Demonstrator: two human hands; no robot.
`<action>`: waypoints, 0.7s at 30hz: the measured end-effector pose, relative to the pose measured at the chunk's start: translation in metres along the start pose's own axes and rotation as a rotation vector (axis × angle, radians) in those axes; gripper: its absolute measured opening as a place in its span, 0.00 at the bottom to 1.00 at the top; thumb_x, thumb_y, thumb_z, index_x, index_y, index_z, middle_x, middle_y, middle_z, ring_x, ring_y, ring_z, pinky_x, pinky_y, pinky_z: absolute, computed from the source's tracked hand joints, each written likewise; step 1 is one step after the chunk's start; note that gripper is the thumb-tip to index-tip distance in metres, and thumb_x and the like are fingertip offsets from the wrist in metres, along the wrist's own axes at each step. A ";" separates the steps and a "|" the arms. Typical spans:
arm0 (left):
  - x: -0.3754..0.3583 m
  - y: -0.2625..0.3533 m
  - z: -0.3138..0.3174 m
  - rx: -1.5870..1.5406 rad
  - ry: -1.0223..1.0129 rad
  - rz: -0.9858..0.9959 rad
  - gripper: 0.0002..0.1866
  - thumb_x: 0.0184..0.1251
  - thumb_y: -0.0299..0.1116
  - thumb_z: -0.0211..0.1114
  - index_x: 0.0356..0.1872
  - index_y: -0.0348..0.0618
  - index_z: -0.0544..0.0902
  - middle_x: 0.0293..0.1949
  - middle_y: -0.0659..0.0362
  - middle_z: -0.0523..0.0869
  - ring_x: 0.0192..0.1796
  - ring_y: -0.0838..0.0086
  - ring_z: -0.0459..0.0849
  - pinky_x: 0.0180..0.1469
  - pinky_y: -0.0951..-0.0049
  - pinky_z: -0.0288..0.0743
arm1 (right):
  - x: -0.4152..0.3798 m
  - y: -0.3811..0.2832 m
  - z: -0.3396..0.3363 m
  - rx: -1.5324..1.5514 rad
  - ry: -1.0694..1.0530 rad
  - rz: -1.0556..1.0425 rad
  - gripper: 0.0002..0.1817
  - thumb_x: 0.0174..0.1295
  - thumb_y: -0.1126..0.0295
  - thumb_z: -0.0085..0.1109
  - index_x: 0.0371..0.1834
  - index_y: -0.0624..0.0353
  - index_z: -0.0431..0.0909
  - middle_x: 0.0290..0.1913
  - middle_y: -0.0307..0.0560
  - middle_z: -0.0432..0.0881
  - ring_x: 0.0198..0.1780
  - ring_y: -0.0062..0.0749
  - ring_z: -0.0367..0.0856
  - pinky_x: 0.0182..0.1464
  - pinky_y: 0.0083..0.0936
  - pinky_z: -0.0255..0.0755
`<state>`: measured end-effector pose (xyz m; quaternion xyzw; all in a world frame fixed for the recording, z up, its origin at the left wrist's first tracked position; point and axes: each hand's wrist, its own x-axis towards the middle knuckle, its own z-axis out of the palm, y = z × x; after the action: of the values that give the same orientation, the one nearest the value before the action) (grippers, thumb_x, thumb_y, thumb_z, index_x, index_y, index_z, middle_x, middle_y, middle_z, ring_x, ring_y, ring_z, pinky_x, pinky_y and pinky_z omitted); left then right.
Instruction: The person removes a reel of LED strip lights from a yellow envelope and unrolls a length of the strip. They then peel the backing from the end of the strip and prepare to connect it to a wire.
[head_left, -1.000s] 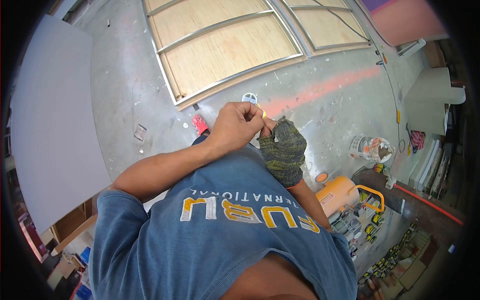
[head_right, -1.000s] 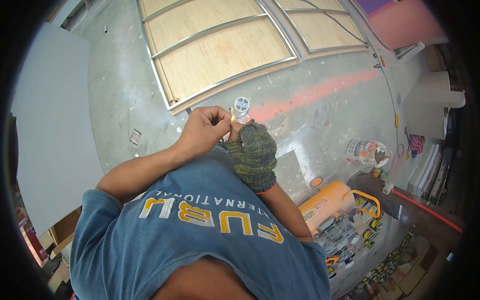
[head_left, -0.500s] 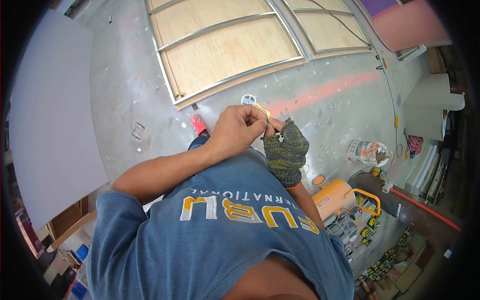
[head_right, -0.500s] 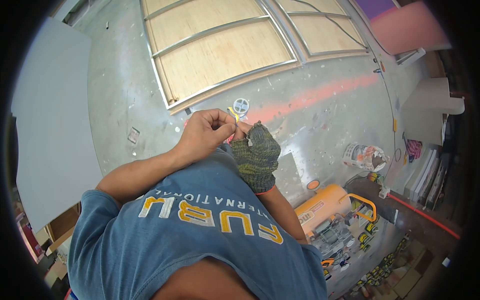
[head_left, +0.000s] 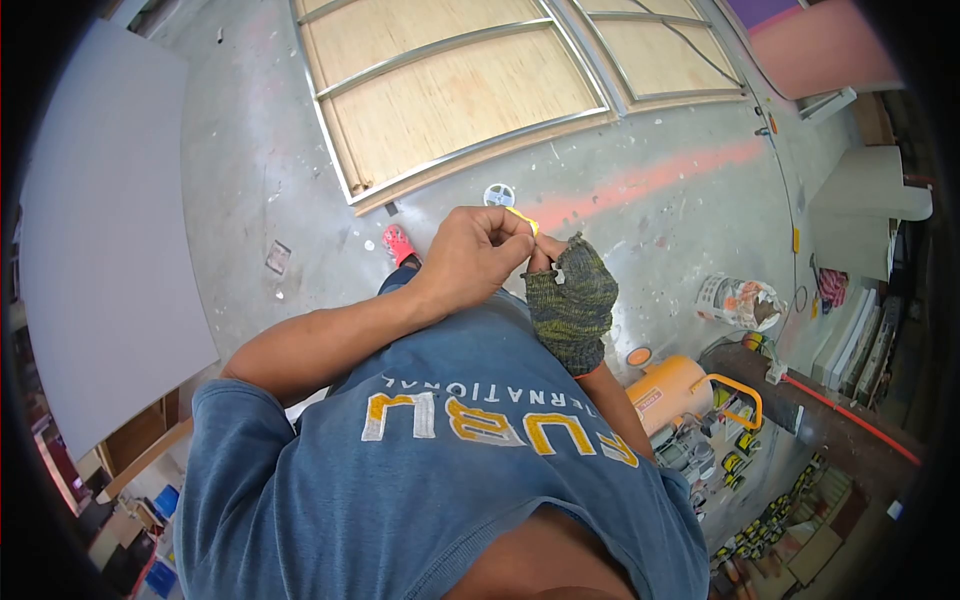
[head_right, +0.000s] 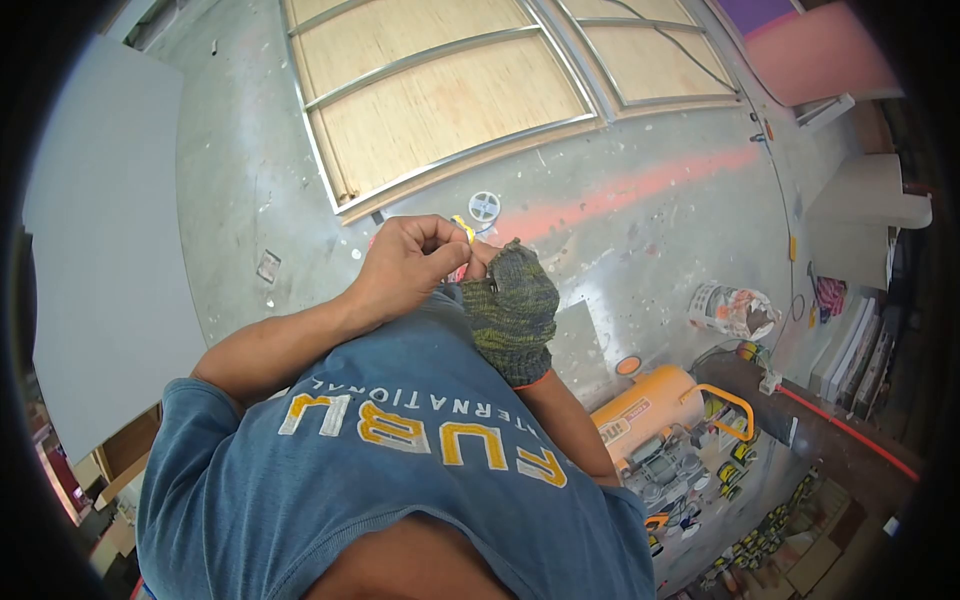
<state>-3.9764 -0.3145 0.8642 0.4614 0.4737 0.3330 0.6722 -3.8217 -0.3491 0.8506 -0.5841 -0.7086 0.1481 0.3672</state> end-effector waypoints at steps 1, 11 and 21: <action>0.000 0.001 0.000 0.010 0.006 -0.014 0.07 0.70 0.26 0.61 0.34 0.34 0.83 0.29 0.59 0.89 0.32 0.86 0.80 0.35 0.82 0.72 | 0.000 0.000 0.000 0.015 0.000 -0.009 0.07 0.62 0.73 0.65 0.43 0.52 0.84 0.29 0.47 0.80 0.33 0.43 0.80 0.38 0.38 0.75; 0.004 0.003 0.003 0.156 0.069 -0.052 0.07 0.68 0.27 0.61 0.32 0.34 0.82 0.26 0.62 0.87 0.29 0.86 0.78 0.32 0.82 0.70 | 0.002 0.001 -0.001 -0.033 -0.085 -0.025 0.07 0.64 0.73 0.65 0.44 0.55 0.87 0.29 0.47 0.83 0.30 0.39 0.81 0.34 0.33 0.73; 0.000 0.004 0.005 -0.031 0.051 -0.044 0.05 0.67 0.25 0.62 0.37 0.32 0.82 0.30 0.60 0.88 0.32 0.86 0.80 0.34 0.83 0.71 | -0.002 0.005 0.002 0.199 0.021 0.190 0.06 0.60 0.74 0.67 0.41 0.57 0.85 0.29 0.46 0.84 0.29 0.33 0.82 0.34 0.30 0.75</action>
<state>-3.9711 -0.3143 0.8685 0.4316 0.4955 0.3371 0.6742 -3.8198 -0.3496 0.8454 -0.6110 -0.6278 0.2456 0.4150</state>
